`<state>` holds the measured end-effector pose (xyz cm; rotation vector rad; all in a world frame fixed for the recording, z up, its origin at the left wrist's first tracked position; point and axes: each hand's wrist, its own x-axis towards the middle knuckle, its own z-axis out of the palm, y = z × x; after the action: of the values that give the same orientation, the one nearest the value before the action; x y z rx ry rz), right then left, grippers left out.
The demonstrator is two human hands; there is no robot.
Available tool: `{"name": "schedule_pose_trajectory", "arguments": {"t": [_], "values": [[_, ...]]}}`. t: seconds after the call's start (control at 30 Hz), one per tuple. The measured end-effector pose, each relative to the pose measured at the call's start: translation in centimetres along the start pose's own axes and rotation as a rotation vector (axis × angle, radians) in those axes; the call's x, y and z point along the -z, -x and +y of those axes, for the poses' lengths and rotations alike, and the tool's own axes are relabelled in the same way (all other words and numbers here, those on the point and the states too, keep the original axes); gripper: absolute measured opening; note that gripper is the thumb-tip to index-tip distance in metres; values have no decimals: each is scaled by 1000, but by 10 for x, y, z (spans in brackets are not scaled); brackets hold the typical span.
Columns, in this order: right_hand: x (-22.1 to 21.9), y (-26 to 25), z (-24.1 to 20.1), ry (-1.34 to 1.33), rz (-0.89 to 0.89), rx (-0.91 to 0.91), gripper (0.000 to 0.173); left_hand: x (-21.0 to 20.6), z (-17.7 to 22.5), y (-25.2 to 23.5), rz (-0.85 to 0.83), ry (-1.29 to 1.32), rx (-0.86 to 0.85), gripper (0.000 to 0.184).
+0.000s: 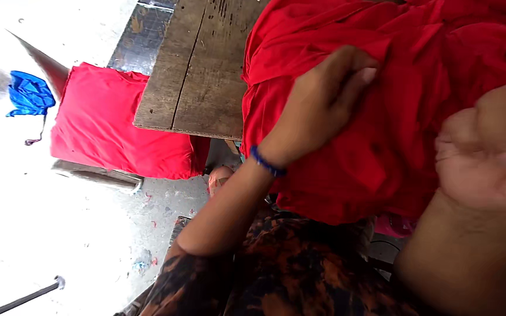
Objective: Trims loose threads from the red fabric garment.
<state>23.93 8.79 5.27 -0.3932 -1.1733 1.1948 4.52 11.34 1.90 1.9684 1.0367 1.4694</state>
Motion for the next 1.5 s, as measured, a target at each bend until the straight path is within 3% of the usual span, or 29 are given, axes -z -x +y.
{"name": "schedule_pose_trajectory", "arguments": {"t": [0.07,0.1,0.17,0.23,0.33,0.47,0.57,0.63,0.67,0.77,0.83,0.93,1.03,1.17,1.3,1.4,1.5], "values": [[-8,-2,8,67,-122,-58,34,-5,-10,-20,-242,36,41,31],[-7,-8,16,79,-116,-88,27,-4,-11,-22,-267,45,44,33],[11,-16,36,21,-23,-179,22,2,-10,-11,-183,62,55,34],[25,-18,41,-204,75,-248,36,8,-10,14,-9,90,64,30],[32,-12,39,-399,-6,-234,42,3,4,60,226,198,131,20],[35,-1,15,-514,-156,-92,35,-15,22,79,203,115,93,25],[39,13,-8,-518,-177,27,24,-28,29,66,184,-99,73,43],[42,21,-17,-398,-170,44,20,-34,30,55,118,-239,164,64],[43,25,-19,-292,-166,39,19,-37,28,51,95,-252,180,62],[47,33,-16,-47,-125,13,9,-33,21,47,143,-66,105,11],[51,37,-13,183,-110,44,5,-15,22,55,181,142,115,7],[44,40,-7,479,-195,164,17,14,29,80,313,339,204,12],[8,51,8,662,-328,212,25,21,41,105,411,444,263,15],[-27,64,39,897,-384,279,29,13,46,121,416,457,159,14],[-26,62,35,931,-343,271,40,12,47,120,420,447,80,19],[-19,59,26,1107,-326,360,19,12,50,119,399,416,29,41],[-11,58,16,1141,-279,415,11,10,46,117,493,92,-36,41]]}}
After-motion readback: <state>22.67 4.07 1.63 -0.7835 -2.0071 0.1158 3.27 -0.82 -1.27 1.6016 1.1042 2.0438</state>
